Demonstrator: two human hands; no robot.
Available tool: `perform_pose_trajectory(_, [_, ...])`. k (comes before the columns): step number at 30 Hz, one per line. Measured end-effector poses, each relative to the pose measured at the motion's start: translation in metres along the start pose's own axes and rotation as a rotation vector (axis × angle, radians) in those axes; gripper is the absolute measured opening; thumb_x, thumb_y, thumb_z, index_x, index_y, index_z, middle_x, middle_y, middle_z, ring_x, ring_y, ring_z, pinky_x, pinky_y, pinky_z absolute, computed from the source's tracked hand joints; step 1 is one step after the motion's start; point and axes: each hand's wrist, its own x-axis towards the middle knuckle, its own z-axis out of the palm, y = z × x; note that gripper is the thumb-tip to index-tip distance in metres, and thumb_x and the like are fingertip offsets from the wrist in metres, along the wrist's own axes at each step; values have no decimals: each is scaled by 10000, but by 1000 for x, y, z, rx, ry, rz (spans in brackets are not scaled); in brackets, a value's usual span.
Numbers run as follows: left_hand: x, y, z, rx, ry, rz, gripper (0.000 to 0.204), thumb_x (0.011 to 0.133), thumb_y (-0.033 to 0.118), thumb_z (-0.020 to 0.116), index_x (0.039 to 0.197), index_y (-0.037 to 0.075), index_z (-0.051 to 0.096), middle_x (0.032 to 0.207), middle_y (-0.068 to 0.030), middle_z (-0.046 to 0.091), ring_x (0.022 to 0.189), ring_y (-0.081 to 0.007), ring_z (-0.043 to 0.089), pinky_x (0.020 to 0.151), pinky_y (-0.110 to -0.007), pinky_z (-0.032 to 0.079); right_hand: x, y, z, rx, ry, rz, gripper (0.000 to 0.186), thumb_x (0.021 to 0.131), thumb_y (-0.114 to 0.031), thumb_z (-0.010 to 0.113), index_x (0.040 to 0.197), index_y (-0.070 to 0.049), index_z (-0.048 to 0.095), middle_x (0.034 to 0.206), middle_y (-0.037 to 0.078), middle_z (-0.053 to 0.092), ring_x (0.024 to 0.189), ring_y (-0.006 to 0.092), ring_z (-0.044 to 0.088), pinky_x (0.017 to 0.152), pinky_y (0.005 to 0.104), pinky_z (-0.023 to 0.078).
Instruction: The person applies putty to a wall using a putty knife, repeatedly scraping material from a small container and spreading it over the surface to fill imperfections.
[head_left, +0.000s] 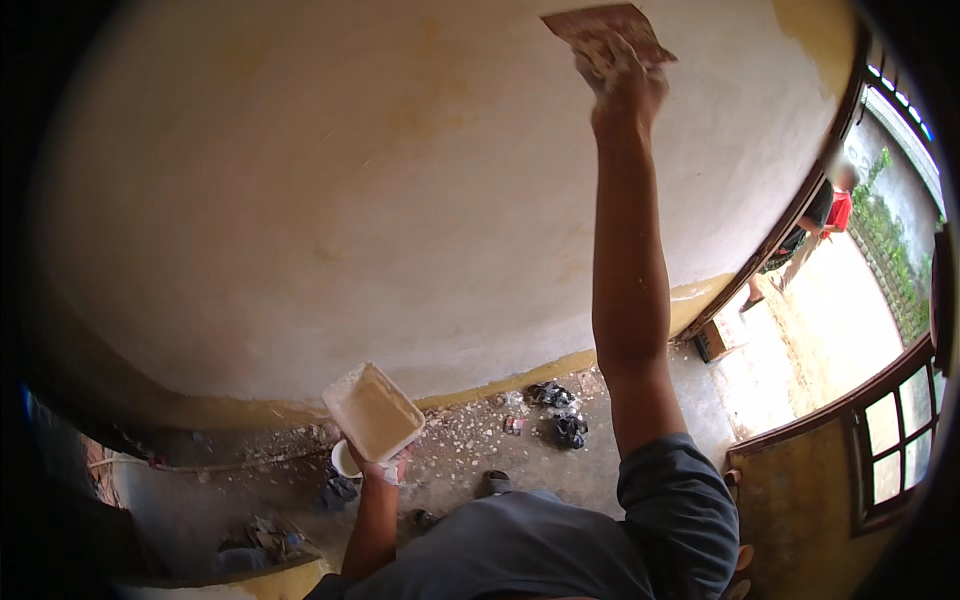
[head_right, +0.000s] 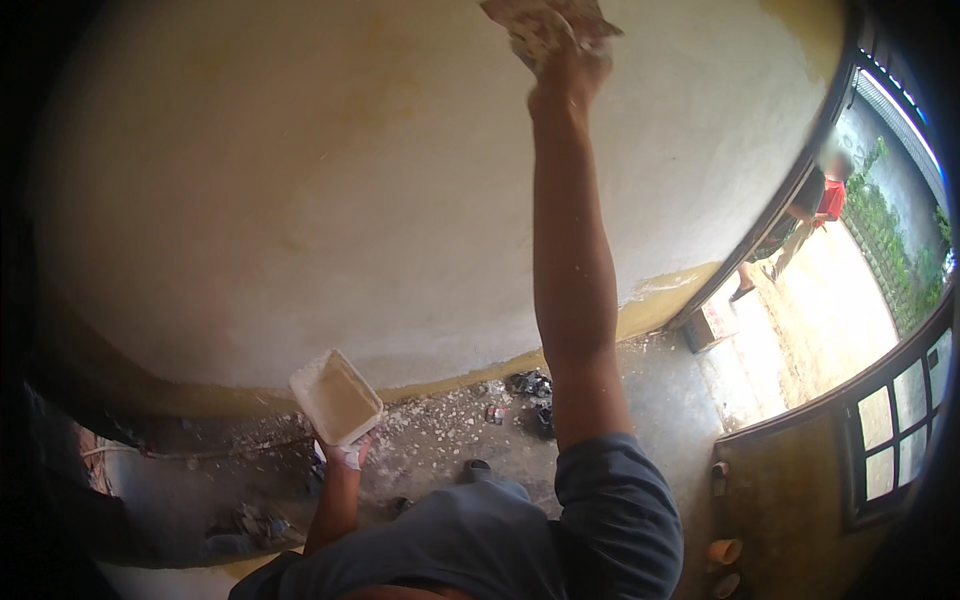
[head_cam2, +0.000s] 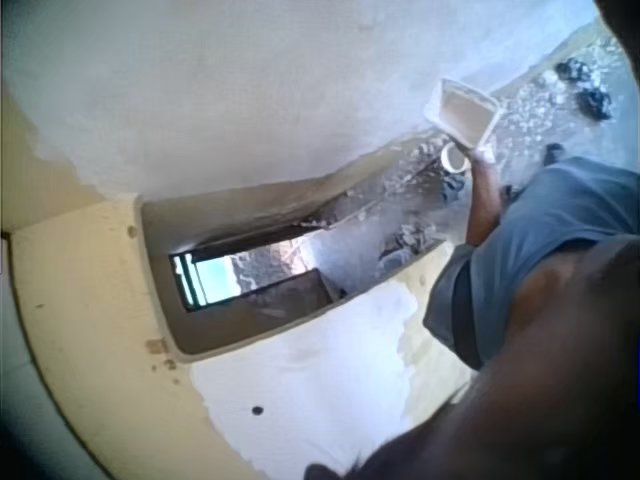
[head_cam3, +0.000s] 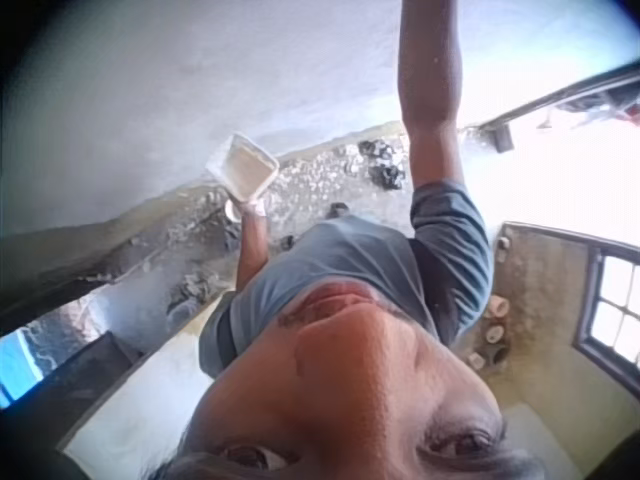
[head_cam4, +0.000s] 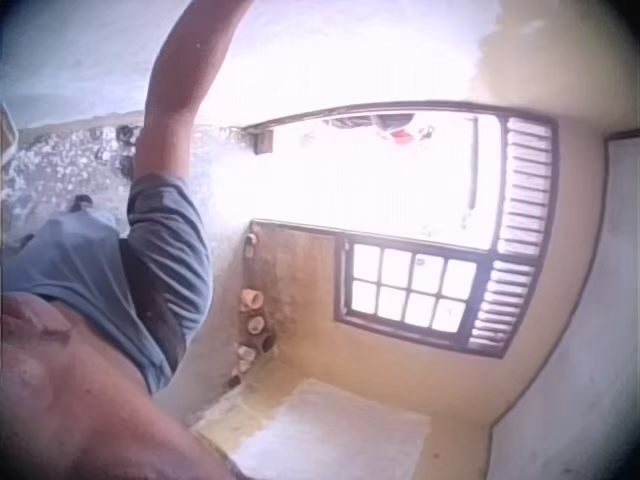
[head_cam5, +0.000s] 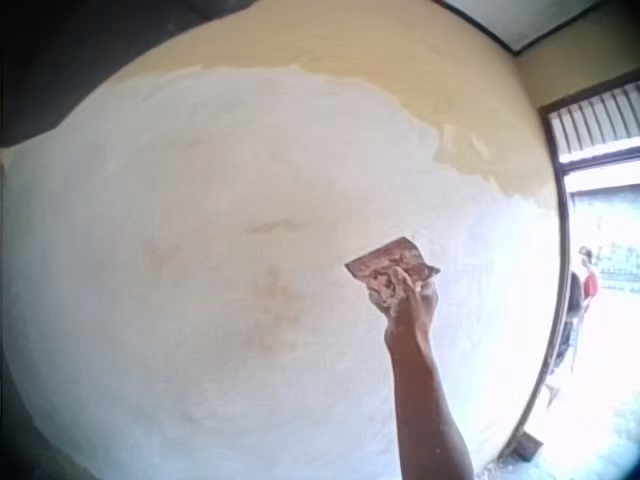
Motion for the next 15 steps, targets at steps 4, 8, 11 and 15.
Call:
perform_pose_trajectory(4, [-1,1,-6,103,-282,-34,608,882,601,519,1328,189,497,1255,-64,599,1098,-326,613,827,-567,541,8,6,113,243,-146,-24,160,880,-96,615,999,9,621,952,138,690,828,236,681,705,355,534])
perform_pose_trajectory(8, [5,8,-25,115,-206,-39,633,877,641,483,1333,201,485,1247,-62,600,1087,-324,617,793,-580,547,-24,15,129,-442,-53,-4,295,837,-153,671,1089,-6,622,990,171,680,954,279,652,804,395,498])
perform_pose_trajectory(11, [10,7,-27,111,-165,-38,653,874,671,457,1337,210,476,1241,-61,600,1078,-324,620,768,-590,551,-45,42,89,-327,-23,92,279,836,-102,632,1095,-4,605,998,150,657,907,274,647,768,369,520])
perform_pose_trajectory(15, [5,6,-22,61,18,-20,601,888,587,518,1317,167,503,1230,-80,608,1077,-336,620,826,-569,543,-90,66,11,-175,102,280,379,832,-71,686,1152,76,545,1048,133,626,876,220,620,786,341,509])
